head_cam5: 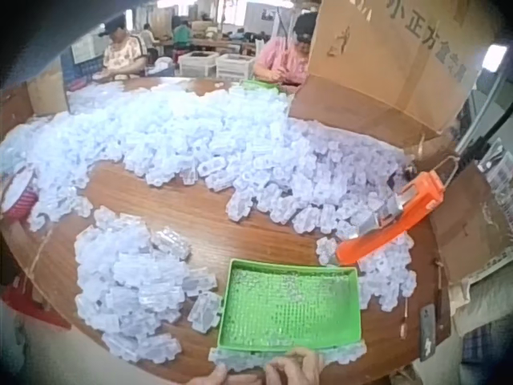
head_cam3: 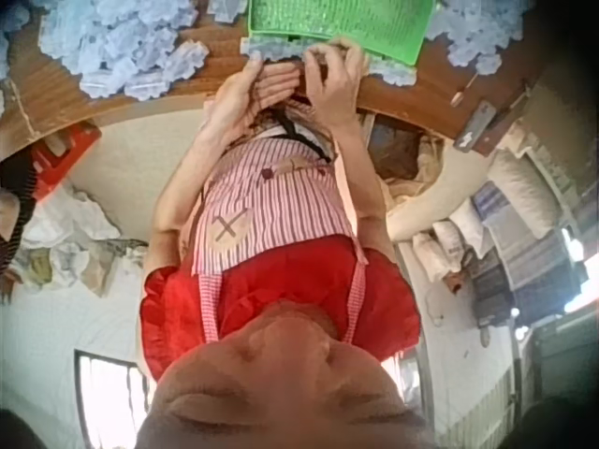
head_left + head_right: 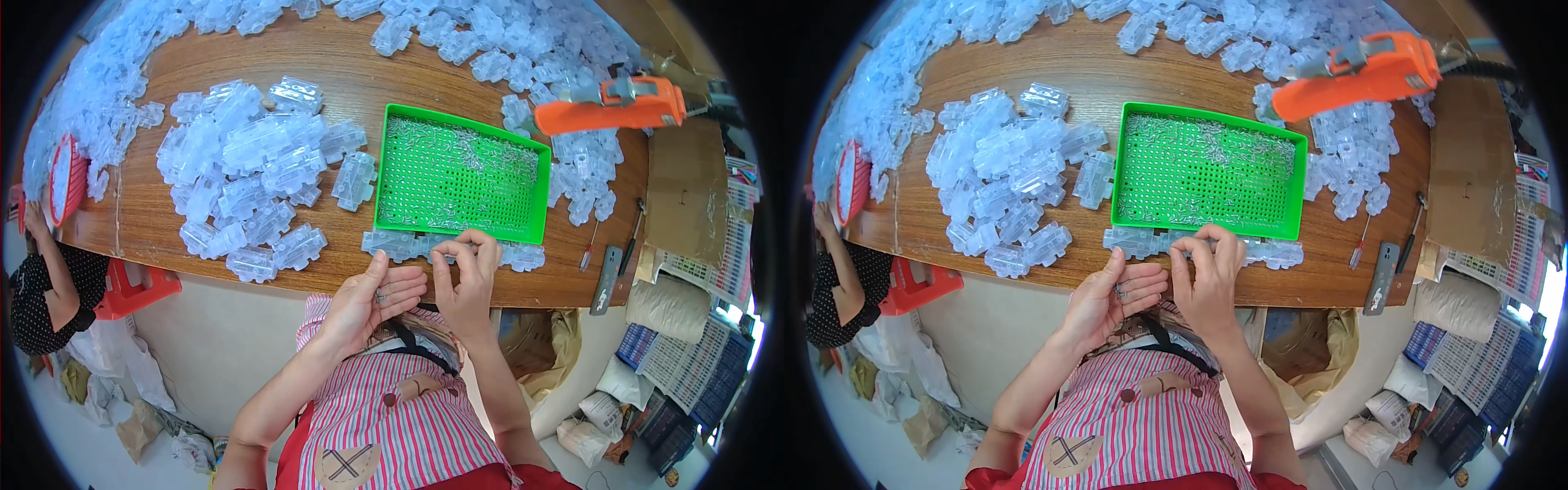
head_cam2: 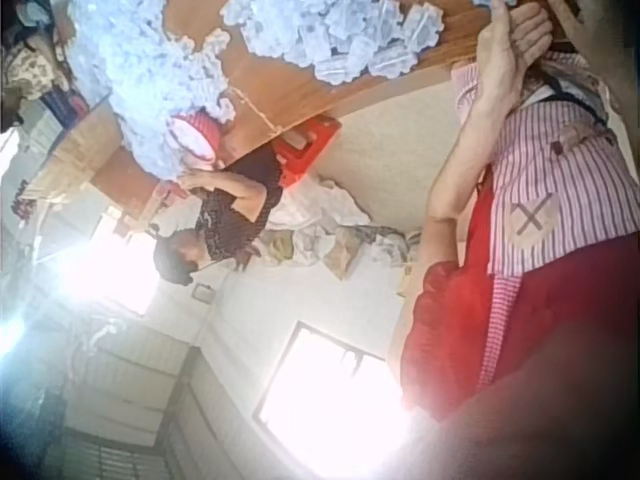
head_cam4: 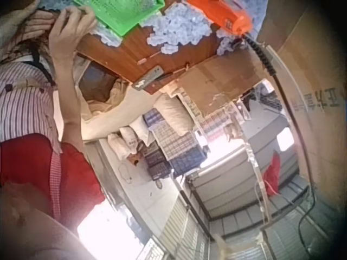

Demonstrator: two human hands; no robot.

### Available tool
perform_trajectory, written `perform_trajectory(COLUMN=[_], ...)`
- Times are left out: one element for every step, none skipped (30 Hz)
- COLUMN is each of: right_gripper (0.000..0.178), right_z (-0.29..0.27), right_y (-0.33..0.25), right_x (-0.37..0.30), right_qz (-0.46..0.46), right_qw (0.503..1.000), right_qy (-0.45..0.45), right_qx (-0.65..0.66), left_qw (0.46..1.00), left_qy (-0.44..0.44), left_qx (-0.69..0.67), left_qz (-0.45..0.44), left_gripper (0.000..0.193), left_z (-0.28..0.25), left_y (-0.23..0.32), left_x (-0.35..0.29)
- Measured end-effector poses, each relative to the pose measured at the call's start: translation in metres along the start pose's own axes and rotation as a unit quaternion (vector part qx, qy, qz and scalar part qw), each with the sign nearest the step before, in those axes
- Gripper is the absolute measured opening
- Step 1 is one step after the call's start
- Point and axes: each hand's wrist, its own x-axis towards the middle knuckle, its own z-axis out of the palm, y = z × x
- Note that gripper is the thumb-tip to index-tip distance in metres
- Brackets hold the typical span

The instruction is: The person picks up a plastic part and a screw, inserts the screw into the part, and drives it in with a power screwdriver, repeating the process for several parts.

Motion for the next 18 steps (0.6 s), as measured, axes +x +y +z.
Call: perform_trajectory(right_gripper=[0.011, 0.010, 0.010, 0.010, 0.010, 0.010, 0.010, 0.010, 0.011, 0.011, 0.011, 0.011, 0.011, 0.011, 0.012, 0.012, 0.011, 0.011], right_z=[0.001, 0.000, 0.000, 0.000, 0.001, 0.001, 0.001, 0.000, 0.000, 0.001, 0.002, 0.002, 0.001, 0.001, 0.001, 0.000, -0.002, -0.004], right_y=[-0.001, -0.003, -0.003, -0.003, -0.003, -0.004, -0.005, -0.005, -0.006, -0.006, -0.007, -0.007, -0.007, -0.008, -0.009, -0.009, -0.009, -0.009], right_x=[0.001, 0.001, 0.001, 0.002, 0.003, 0.003, 0.004, 0.004, 0.005, 0.005, 0.005, 0.004, 0.005, 0.005, 0.006, 0.006, 0.004, 0.004], right_qz=[-0.003, -0.002, 0.000, -0.001, -0.008, -0.014, -0.013, -0.009, -0.006, -0.006, 0.009, 0.024, 0.024, 0.030, 0.036, 0.035, 0.046, 0.056], right_qw=[1.000, 1.000, 1.000, 1.000, 1.000, 1.000, 1.000, 1.000, 1.000, 1.000, 1.000, 1.000, 1.000, 0.999, 0.999, 0.999, 0.998, 0.997], right_qy=[-0.003, -0.006, -0.009, -0.012, -0.010, -0.008, -0.009, -0.004, 0.003, 0.004, 0.004, 0.003, 0.004, 0.013, 0.022, 0.023, 0.032, 0.042], right_qx=[0.001, -0.003, -0.006, -0.007, -0.015, -0.023, -0.023, -0.023, -0.022, -0.022, -0.014, -0.006, -0.006, 0.000, 0.006, 0.006, 0.015, 0.024], left_qw=[1.000, 1.000, 1.000, 1.000, 1.000, 1.000, 1.000, 1.000, 1.000, 1.000, 1.000, 1.000, 1.000, 1.000, 1.000, 1.000, 1.000, 1.000], left_qy=[-0.001, -0.003, -0.002, -0.005, -0.007, -0.007, -0.008, -0.009, -0.010, -0.009, -0.009, -0.010, -0.007, -0.003, -0.004, -0.004, -0.004, -0.005], left_qx=[0.004, 0.007, 0.004, 0.008, 0.013, 0.011, 0.007, 0.003, 0.004, 0.000, -0.004, -0.003, -0.001, 0.001, 0.002, -0.001, -0.004, -0.003], left_qz=[-0.001, -0.002, -0.001, -0.003, -0.005, -0.005, -0.007, -0.009, -0.009, -0.007, -0.006, -0.006, -0.003, 0.000, 0.001, -0.002, -0.005, -0.003], left_gripper=[0.068, 0.068, 0.068, 0.067, 0.067, 0.067, 0.068, 0.068, 0.068, 0.069, 0.069, 0.069, 0.069, 0.070, 0.070, 0.070, 0.070, 0.070], left_z=[0.000, 0.000, 0.000, 0.000, 0.001, 0.001, 0.002, 0.002, 0.002, 0.002, 0.002, 0.003, 0.004, 0.004, 0.004, 0.003, 0.003, 0.004], left_y=[0.001, 0.002, 0.002, 0.003, 0.004, 0.004, 0.004, 0.003, 0.002, 0.000, 0.000, -0.001, -0.001, -0.001, -0.001, -0.002, -0.003, -0.002], left_x=[0.001, 0.002, 0.002, 0.003, 0.004, 0.005, 0.007, 0.009, 0.011, 0.013, 0.014, 0.014, 0.014, 0.014, 0.014, 0.014, 0.013, 0.011])
